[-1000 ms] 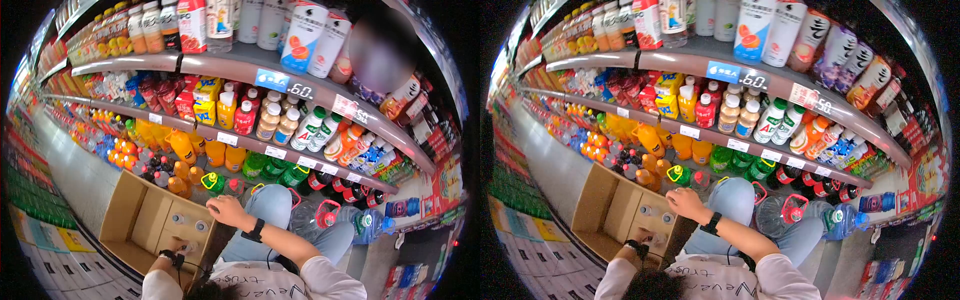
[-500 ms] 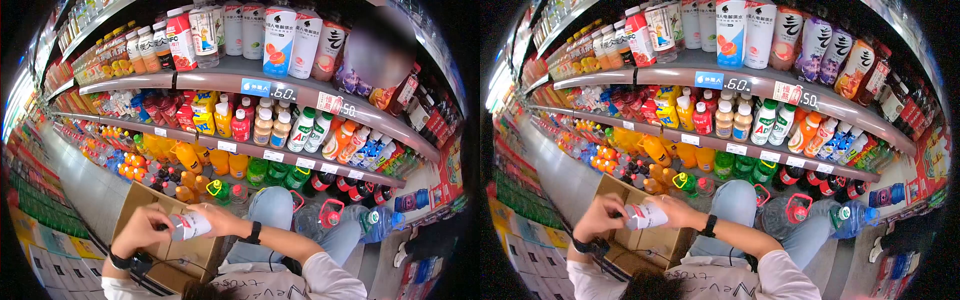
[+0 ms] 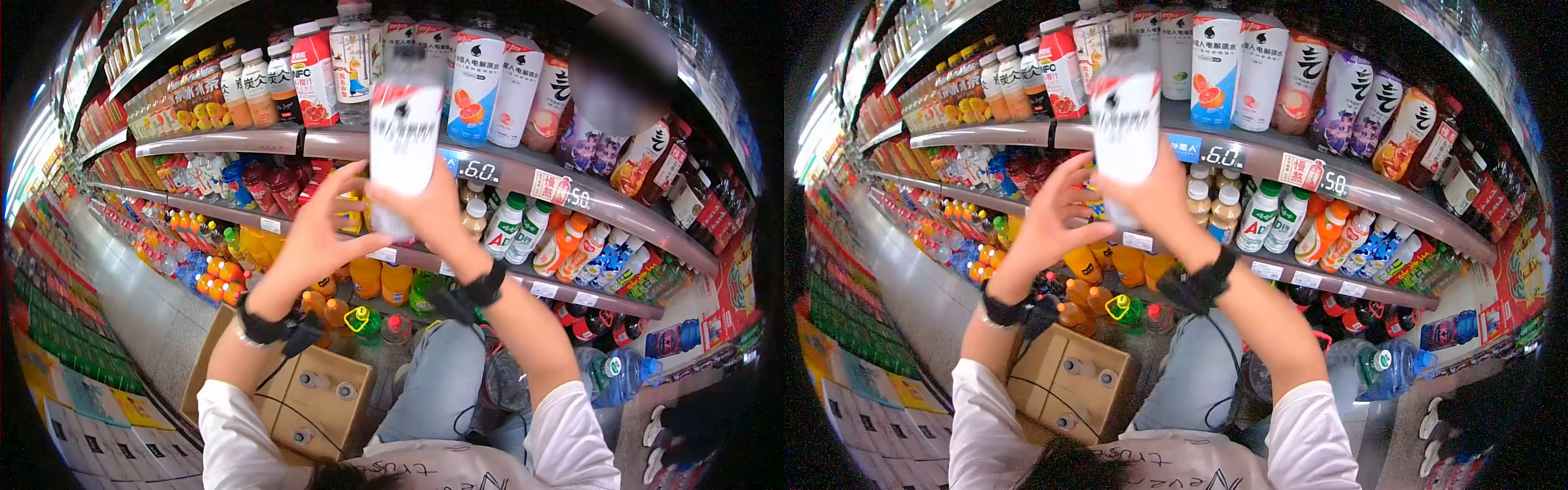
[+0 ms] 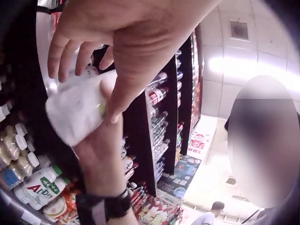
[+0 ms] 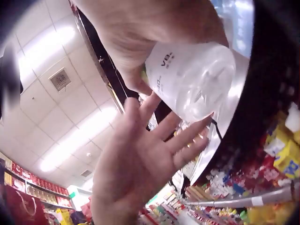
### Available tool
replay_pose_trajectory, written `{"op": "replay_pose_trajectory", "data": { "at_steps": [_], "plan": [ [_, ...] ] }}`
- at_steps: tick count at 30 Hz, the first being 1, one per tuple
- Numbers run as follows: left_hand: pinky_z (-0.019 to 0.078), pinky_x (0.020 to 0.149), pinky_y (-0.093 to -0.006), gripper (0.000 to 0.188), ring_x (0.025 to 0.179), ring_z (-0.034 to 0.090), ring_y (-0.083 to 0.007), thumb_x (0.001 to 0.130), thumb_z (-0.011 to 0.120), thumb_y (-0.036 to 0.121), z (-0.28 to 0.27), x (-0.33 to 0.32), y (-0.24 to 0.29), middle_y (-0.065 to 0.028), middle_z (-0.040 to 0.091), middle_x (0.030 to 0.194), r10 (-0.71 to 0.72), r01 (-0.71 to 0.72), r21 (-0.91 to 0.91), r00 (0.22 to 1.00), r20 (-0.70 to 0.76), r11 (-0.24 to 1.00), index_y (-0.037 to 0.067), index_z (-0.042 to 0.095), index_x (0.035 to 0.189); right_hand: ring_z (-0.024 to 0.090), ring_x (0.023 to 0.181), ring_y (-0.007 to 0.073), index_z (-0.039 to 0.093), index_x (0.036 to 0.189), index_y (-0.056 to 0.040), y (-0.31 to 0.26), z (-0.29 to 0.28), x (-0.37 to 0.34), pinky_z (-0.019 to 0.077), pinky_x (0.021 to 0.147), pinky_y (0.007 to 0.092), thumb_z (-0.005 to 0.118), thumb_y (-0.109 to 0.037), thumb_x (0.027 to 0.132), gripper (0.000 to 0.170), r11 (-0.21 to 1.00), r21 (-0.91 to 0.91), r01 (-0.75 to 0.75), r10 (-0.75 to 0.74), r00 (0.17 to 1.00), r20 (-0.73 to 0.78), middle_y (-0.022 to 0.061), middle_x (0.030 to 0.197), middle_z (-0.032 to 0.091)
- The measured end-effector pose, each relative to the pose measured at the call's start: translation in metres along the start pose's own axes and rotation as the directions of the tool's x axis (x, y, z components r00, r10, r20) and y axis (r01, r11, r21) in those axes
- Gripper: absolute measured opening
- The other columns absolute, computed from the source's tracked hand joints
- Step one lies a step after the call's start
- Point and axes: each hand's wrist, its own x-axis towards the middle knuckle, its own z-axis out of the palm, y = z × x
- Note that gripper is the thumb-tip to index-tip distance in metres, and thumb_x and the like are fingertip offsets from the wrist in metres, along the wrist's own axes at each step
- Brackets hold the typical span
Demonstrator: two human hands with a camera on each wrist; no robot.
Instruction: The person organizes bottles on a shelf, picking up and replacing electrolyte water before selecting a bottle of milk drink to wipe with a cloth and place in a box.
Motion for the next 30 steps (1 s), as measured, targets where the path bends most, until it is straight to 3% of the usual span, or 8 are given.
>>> {"op": "replay_pose_trajectory", "data": {
  "at_steps": [2,5,8,10,19,22,25,30],
  "plan": [
    [0.0518,0.088,-0.0357,0.099,0.109,0.061,-0.0236,0.069,0.086,0.016,0.016,0.025,-0.008,-0.0172,0.053,0.133,0.098,-0.087,0.158,0.993,-0.062,0.984,0.003,0.028,0.148,0.067,0.094,0.0246,0.052,0.111,0.0016,-0.004,0.000,0.039,0.0534,0.082,0.0366,0.087,-0.026,0.063,0.066,0.994,0.109,0.015,-0.009,0.999,-0.053,0.0158,0.104,0.067],
    [0.0519,0.087,-0.0363,0.092,0.105,0.064,-0.0273,0.071,0.084,0.020,0.034,0.067,-0.019,-0.0220,0.058,0.124,0.327,-0.218,0.369,0.907,-0.264,0.903,-0.002,0.032,0.144,0.068,0.093,0.0252,0.054,0.110,0.0018,0.002,0.003,0.088,0.0538,0.081,0.0363,0.087,-0.028,0.061,0.066,0.997,0.008,0.077,-0.075,0.988,-0.137,0.0165,0.102,0.068],
    [0.0510,0.086,-0.0391,0.083,0.103,0.064,-0.0331,0.073,0.080,0.022,0.035,0.104,-0.034,-0.0254,0.061,0.115,0.415,-0.210,0.482,0.832,-0.369,0.851,-0.004,0.037,0.140,0.066,0.091,0.0168,0.057,0.109,0.0007,0.011,0.004,0.120,0.0538,0.079,0.0307,0.083,-0.011,0.070,0.049,0.982,-0.167,0.090,-0.118,0.979,-0.166,0.0096,0.101,0.068],
    [0.0496,0.084,-0.0445,0.074,0.098,0.063,-0.0408,0.074,0.078,0.024,0.035,0.123,-0.043,-0.0264,0.063,0.107,0.502,-0.225,0.562,0.764,-0.405,0.796,-0.005,0.043,0.133,0.067,0.094,0.0234,0.055,0.111,0.0015,0.018,0.002,0.133,0.0540,0.081,0.0347,0.086,-0.022,0.063,0.062,0.982,-0.140,0.124,-0.143,0.981,-0.133,0.0140,0.104,0.068],
    [0.0461,0.084,-0.0481,0.054,0.096,0.059,-0.0414,0.076,0.076,0.023,0.034,0.164,-0.073,-0.0221,0.064,0.103,0.447,-0.167,0.537,0.774,-0.448,0.827,-0.003,0.054,0.119,0.069,0.092,0.0278,0.058,0.107,0.0037,0.051,-0.001,0.172,0.0549,0.079,0.0370,0.087,-0.027,0.058,0.064,0.967,-0.216,0.132,-0.147,0.988,-0.055,0.0180,0.101,0.069],
    [0.0468,0.082,-0.0483,0.050,0.096,0.059,-0.0411,0.077,0.075,0.024,0.034,0.167,-0.075,-0.0211,0.065,0.100,0.418,-0.108,0.575,0.795,-0.440,0.811,-0.002,0.057,0.115,0.067,0.088,0.0177,0.061,0.106,0.0007,0.067,0.001,0.179,0.0539,0.074,0.0316,0.085,-0.013,0.066,0.048,0.985,-0.165,0.059,-0.069,0.996,-0.055,0.0101,0.098,0.070],
    [0.0479,0.079,-0.0474,0.046,0.093,0.060,-0.0395,0.077,0.075,0.022,0.036,0.168,-0.072,-0.0202,0.065,0.098,0.382,-0.047,0.588,0.800,-0.462,0.808,-0.002,0.059,0.112,0.070,0.090,0.0299,0.060,0.106,0.0069,0.064,-0.004,0.179,0.0553,0.078,0.0374,0.084,-0.037,0.063,0.066,0.939,-0.345,0.013,-0.038,0.997,-0.067,0.0221,0.098,0.069],
    [0.0500,0.075,-0.0453,0.032,0.087,0.063,-0.0377,0.077,0.074,0.015,0.037,0.169,-0.076,-0.0183,0.066,0.097,0.433,-0.089,0.569,0.746,-0.506,0.818,0.000,0.065,0.104,0.070,0.083,0.0354,0.067,0.090,0.0110,0.045,-0.014,0.168,0.0557,0.074,0.0402,0.079,-0.050,0.068,0.066,0.829,-0.553,-0.079,0.129,0.990,0.051,0.0235,0.086,0.070]
  ]
}}
